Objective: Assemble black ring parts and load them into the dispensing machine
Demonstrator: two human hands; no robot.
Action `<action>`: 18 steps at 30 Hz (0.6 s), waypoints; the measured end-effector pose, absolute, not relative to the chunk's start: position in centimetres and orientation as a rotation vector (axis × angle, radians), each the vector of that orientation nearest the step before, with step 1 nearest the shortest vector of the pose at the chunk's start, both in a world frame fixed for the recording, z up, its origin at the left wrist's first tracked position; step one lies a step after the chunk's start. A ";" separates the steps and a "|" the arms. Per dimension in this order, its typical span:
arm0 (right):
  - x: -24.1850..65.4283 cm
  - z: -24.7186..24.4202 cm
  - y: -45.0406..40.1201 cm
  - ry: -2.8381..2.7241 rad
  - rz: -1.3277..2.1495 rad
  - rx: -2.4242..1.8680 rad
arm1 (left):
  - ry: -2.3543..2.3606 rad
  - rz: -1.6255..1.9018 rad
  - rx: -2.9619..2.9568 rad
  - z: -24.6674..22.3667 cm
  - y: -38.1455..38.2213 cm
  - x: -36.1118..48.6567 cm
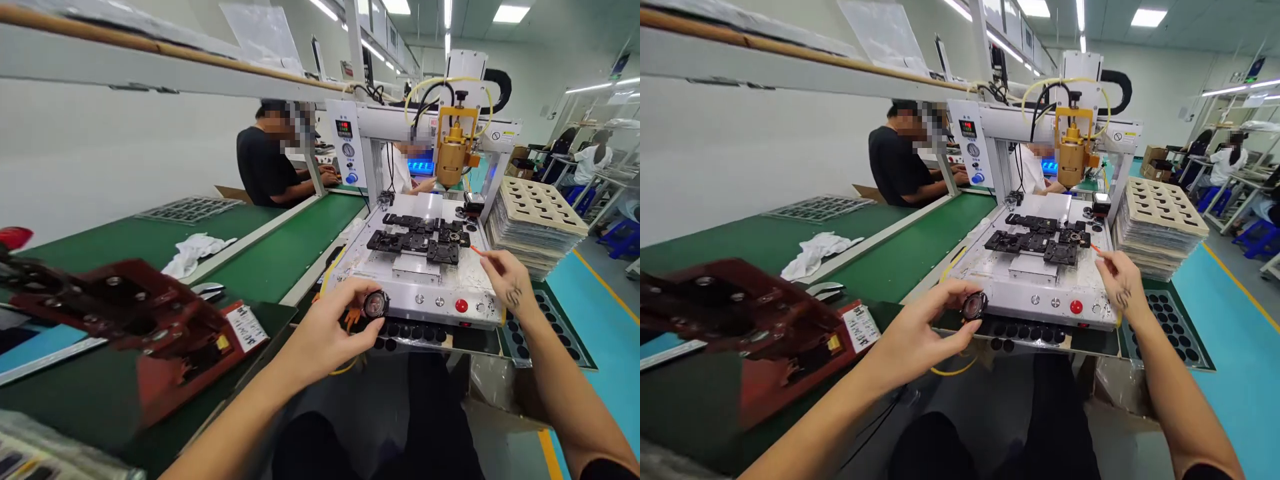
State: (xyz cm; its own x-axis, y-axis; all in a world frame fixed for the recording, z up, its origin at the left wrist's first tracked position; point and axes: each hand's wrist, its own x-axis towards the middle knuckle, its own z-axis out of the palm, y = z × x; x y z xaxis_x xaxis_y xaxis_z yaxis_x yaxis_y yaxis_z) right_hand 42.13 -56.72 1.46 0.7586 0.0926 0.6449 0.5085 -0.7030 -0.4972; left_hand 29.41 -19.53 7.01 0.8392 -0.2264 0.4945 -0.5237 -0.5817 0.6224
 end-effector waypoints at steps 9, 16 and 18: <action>32.8 -5.9 -56.1 -0.324 -1.157 -2.283 | -0.455 0.029 2.141 -4.6 -16.2 27.4; 30.5 -11.3 -42.9 -0.951 -0.515 -2.168 | -0.609 -0.112 2.051 -10.6 -17.8 29.5; 31.2 -13.0 -40.9 -0.952 -0.469 -2.192 | -0.596 -0.138 2.060 -11.1 -18.0 30.5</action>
State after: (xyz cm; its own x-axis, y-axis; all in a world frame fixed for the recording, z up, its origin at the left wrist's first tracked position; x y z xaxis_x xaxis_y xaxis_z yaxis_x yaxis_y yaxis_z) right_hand 31.25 -40.95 -12.97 0.6654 0.4948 0.5589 0.7447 -0.4920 -0.4509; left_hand 30.51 -18.01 -11.08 0.8748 -0.4647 0.1370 -0.3572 -0.4276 0.8304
